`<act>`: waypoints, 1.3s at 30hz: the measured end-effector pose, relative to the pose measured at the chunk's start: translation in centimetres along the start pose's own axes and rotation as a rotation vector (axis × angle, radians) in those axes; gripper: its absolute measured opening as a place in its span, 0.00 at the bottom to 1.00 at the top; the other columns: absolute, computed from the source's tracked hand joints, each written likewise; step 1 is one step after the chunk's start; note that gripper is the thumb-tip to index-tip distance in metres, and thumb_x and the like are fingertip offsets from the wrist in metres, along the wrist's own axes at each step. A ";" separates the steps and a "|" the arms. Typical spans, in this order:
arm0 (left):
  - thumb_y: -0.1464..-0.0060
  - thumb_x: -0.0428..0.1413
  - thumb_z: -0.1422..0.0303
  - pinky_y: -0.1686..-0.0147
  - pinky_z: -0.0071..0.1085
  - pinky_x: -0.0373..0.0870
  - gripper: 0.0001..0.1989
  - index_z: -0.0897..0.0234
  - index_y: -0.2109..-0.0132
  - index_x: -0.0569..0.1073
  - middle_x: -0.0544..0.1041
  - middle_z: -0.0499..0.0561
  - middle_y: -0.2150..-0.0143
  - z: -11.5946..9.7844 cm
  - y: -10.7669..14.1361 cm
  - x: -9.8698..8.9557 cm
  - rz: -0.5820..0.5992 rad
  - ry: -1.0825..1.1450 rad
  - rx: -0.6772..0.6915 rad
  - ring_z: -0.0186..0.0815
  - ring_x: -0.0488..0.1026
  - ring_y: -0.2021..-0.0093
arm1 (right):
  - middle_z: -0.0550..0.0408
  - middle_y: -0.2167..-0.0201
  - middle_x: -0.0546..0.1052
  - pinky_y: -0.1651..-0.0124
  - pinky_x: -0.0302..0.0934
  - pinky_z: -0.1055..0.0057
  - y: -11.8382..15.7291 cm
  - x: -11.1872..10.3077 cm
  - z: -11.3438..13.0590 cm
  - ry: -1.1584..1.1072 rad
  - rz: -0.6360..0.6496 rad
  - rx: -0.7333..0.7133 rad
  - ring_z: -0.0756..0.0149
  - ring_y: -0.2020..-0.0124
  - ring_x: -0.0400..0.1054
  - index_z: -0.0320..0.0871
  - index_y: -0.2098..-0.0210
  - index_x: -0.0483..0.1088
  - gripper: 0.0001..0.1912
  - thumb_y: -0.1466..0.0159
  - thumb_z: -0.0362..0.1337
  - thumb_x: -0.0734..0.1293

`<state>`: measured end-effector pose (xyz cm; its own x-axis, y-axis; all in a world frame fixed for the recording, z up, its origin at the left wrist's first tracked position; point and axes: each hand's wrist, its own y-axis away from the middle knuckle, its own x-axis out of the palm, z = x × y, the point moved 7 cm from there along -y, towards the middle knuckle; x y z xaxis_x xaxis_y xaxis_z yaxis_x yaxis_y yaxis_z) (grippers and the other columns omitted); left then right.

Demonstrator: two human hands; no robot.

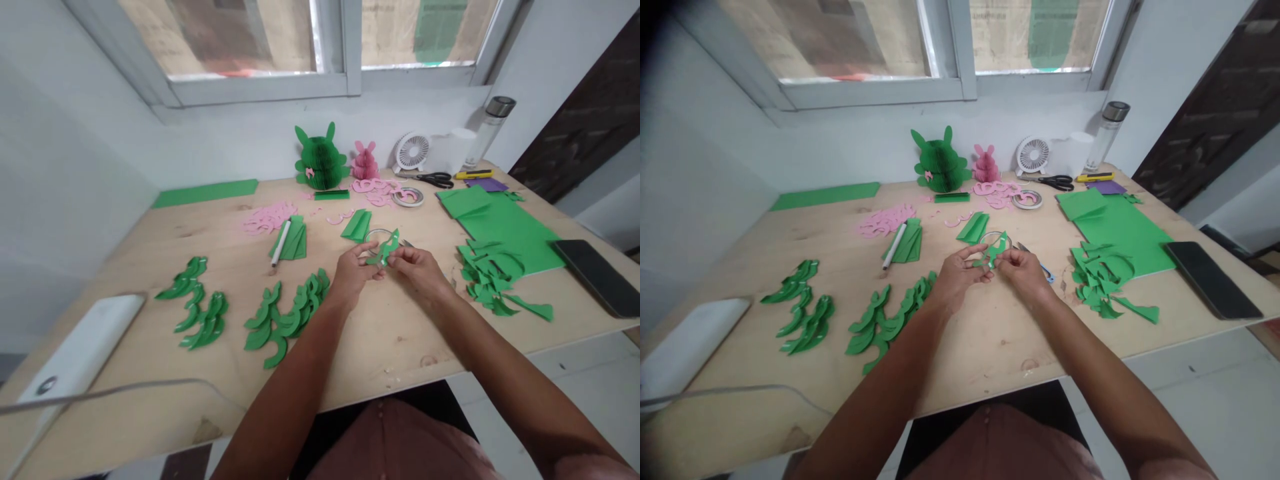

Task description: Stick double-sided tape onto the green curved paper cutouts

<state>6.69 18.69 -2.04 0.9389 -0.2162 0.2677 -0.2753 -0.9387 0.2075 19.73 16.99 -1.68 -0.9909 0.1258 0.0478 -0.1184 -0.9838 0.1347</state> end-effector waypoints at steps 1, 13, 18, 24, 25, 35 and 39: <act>0.58 0.60 0.80 0.71 0.27 0.71 0.27 0.71 0.47 0.69 0.76 0.48 0.76 0.0 0.0 0.1 0.005 -0.006 -0.001 0.29 0.73 0.77 | 0.62 0.80 0.71 0.71 0.52 0.71 0.0 0.0 0.0 -0.012 0.004 -0.004 0.73 0.78 0.58 0.41 0.77 0.70 0.12 0.55 0.42 0.72; 0.59 0.62 0.75 0.74 0.26 0.70 0.27 0.70 0.48 0.69 0.76 0.47 0.76 0.0 0.0 0.3 -0.001 -0.029 0.016 0.28 0.71 0.79 | 0.60 0.80 0.71 0.68 0.56 0.68 -0.2 0.1 0.0 0.012 0.038 -0.033 0.71 0.77 0.59 0.41 0.78 0.69 0.14 0.54 0.45 0.72; 0.58 0.59 0.79 0.73 0.26 0.70 0.27 0.71 0.47 0.68 0.75 0.47 0.77 -0.4 0.2 0.4 0.018 -0.060 0.062 0.29 0.72 0.78 | 0.61 0.80 0.71 0.69 0.56 0.69 -0.1 0.3 0.2 0.002 0.036 -0.046 0.72 0.77 0.60 0.41 0.78 0.69 0.14 0.54 0.45 0.72; 0.60 0.59 0.79 0.73 0.25 0.71 0.29 0.70 0.47 0.68 0.74 0.44 0.79 -0.4 0.2 0.5 0.012 -0.066 0.063 0.28 0.71 0.78 | 0.60 0.80 0.72 0.70 0.58 0.68 -0.2 0.6 0.0 0.030 0.056 -0.083 0.69 0.77 0.62 0.42 0.76 0.70 0.14 0.55 0.44 0.73; 0.60 0.59 0.79 0.74 0.25 0.71 0.29 0.70 0.47 0.68 0.74 0.44 0.79 -0.4 0.2 0.5 0.014 -0.068 0.066 0.28 0.71 0.78 | 0.60 0.79 0.72 0.70 0.58 0.69 -0.2 0.5 -0.1 0.035 0.059 -0.089 0.69 0.77 0.62 0.42 0.75 0.70 0.14 0.55 0.45 0.73; 0.56 0.55 0.79 0.74 0.25 0.71 0.25 0.70 0.47 0.69 0.73 0.44 0.80 -0.5 -0.1 0.3 0.003 -0.127 0.112 0.29 0.72 0.78 | 0.61 0.80 0.68 0.71 0.55 0.71 -0.5 0.3 -0.1 0.010 0.080 -0.084 0.72 0.77 0.59 0.42 0.77 0.67 0.15 0.54 0.45 0.72; 0.57 0.55 0.79 0.73 0.25 0.71 0.25 0.70 0.48 0.69 0.72 0.44 0.80 -0.5 -0.1 0.3 -0.004 -0.122 0.103 0.28 0.71 0.78 | 0.61 0.82 0.67 0.73 0.53 0.72 -0.4 0.3 0.2 0.035 0.069 -0.084 0.72 0.79 0.57 0.42 0.79 0.65 0.17 0.55 0.47 0.72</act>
<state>6.92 18.86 -1.55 0.9600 -0.2371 0.1491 -0.2543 -0.9610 0.1088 19.49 17.43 -1.56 -0.9983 0.0541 0.0197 -0.0531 -0.9974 0.0488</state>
